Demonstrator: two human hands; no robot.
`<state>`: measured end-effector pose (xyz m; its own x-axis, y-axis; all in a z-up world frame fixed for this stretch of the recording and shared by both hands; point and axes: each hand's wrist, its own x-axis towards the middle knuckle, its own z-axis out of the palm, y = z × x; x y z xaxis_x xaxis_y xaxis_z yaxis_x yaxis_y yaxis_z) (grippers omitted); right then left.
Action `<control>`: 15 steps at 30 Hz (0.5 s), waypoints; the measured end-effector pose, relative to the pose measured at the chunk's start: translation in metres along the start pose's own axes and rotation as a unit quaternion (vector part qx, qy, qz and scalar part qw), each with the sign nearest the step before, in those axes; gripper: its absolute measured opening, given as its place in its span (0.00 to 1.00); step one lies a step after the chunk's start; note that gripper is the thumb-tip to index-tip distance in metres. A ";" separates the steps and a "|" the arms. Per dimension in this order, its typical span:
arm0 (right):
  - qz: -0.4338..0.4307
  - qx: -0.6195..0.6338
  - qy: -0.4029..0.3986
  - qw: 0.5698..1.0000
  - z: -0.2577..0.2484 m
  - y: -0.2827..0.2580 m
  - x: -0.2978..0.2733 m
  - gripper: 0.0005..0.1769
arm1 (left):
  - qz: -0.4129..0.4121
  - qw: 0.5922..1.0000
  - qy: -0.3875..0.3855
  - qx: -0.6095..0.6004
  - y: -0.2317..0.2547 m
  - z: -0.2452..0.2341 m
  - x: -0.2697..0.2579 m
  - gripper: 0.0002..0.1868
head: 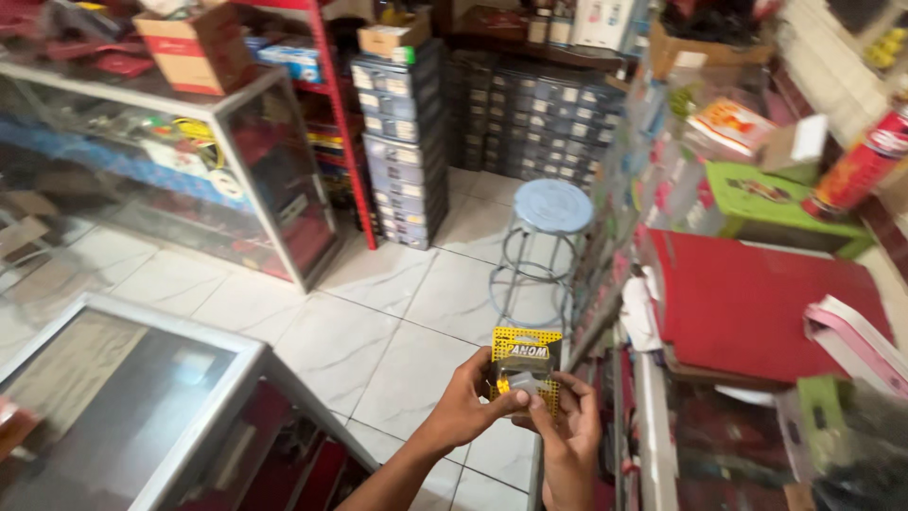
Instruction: The person picks up packaged motorcycle parts from a display rack and places them on a glass counter, then handles a small box containing parts.
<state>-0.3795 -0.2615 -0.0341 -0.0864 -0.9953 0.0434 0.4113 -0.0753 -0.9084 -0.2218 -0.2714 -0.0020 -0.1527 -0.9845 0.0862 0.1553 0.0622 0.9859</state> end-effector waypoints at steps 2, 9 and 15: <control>0.005 0.005 -0.014 1.000 0.010 0.003 0.003 0.25 | -0.005 0.999 0.018 0.035 0.005 -0.011 -0.007 0.29; 0.055 -0.004 -0.078 0.995 0.071 0.022 0.013 0.25 | 0.061 0.989 0.121 0.065 0.011 -0.060 -0.036 0.27; 0.097 -0.056 -0.219 0.969 0.137 0.067 -0.004 0.30 | 0.066 0.975 0.214 -0.001 0.012 -0.142 -0.084 0.27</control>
<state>-0.2269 -0.2710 -0.0380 0.3870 -0.9219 0.0179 0.2780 0.0982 -0.9556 -0.0687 -0.2112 -0.0173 0.2896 -0.9463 0.1437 0.1476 0.1925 0.9701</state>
